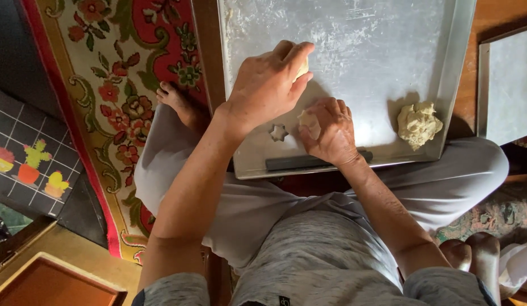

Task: Cutting star-shaped pieces from dough using a cookie cutter and rolling out dough with a rolling pin on a baking tray.

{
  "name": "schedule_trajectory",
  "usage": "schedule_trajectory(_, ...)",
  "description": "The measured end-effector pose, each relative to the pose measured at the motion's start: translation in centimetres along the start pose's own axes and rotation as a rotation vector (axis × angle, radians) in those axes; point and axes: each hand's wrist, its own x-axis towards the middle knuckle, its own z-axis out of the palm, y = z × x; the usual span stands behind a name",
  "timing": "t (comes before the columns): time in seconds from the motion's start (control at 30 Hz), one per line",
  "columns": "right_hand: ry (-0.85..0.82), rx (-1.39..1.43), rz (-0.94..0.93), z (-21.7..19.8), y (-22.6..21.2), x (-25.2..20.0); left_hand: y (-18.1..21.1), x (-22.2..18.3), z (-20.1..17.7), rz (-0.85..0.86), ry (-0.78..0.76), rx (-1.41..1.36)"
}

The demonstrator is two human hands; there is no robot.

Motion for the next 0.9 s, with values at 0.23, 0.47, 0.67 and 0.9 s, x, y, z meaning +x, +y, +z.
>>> schedule_trajectory(0.23, -0.016, 0.048, 0.01, 0.1, -0.1, 0.4, 0.2, -0.1, -0.4, 0.013, 0.013, -0.008)
schedule_trajectory(0.47, -0.047, 0.069, 0.023, 0.4, 0.2, -0.3, 0.3, 0.0, -0.5, 0.01, 0.019, -0.005)
schedule_trajectory(0.67, -0.064, 0.148, 0.037, 0.3, 1.6, 0.0, 0.4, 0.0, -0.1, 0.005, 0.005, -0.003)
schedule_trajectory(0.9, -0.13, 0.423, 0.271, -4.3, 1.4, 3.3, 0.6, 0.5, 0.4, -0.044, -0.008, -0.048)
